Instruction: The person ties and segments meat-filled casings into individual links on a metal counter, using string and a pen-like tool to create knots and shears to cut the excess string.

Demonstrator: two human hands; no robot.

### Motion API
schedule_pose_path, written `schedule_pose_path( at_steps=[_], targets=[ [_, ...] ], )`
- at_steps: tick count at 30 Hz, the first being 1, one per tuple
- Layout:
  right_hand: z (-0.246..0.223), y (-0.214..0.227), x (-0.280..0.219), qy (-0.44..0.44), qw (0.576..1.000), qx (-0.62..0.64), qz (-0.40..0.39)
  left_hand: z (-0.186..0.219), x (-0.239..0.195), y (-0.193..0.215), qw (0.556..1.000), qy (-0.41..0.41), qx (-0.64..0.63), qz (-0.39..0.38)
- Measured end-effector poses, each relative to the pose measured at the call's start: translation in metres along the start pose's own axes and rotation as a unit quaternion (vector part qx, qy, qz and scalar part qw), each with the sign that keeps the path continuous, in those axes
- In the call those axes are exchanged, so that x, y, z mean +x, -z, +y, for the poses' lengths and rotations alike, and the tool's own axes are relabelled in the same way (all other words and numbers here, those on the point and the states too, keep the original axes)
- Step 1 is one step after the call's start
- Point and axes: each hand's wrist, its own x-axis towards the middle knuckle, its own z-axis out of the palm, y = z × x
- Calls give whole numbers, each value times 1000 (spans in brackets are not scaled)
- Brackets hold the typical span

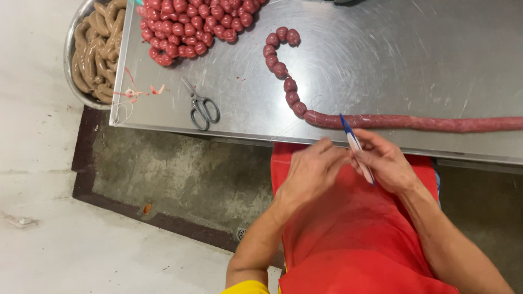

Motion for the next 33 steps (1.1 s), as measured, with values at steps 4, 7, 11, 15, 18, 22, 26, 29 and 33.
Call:
schedule_pose_path(
  at_steps=[4,7,11,15,18,22,26,29,33],
  targets=[
    [2,-5,-14,4,995,77,-66,-10,26,2,999,-7,0,51],
    [2,-5,-14,-8,975,177,-138,-14,32,-8,994,0,-45,96],
    [3,7,-5,36,981,128,-142,-26,27,-34,982,71,-131,119],
    [1,2,0,94,963,177,-180,-54,29,-69,884,234,-387,118],
    [-6,-4,19,105,968,230,-1,-37,-5,-92,881,203,-398,157],
    [-15,3,41,127,940,307,75,-5,-39,-102,943,126,-296,83],
    [-17,13,36,143,922,354,64,-24,-23,-84,932,186,-292,108],
    [-13,18,33,152,928,333,76,-36,-5,-55,935,221,-255,109],
    [-11,20,38,164,908,324,209,-3,-16,-63,973,54,-222,33]
  ],
)
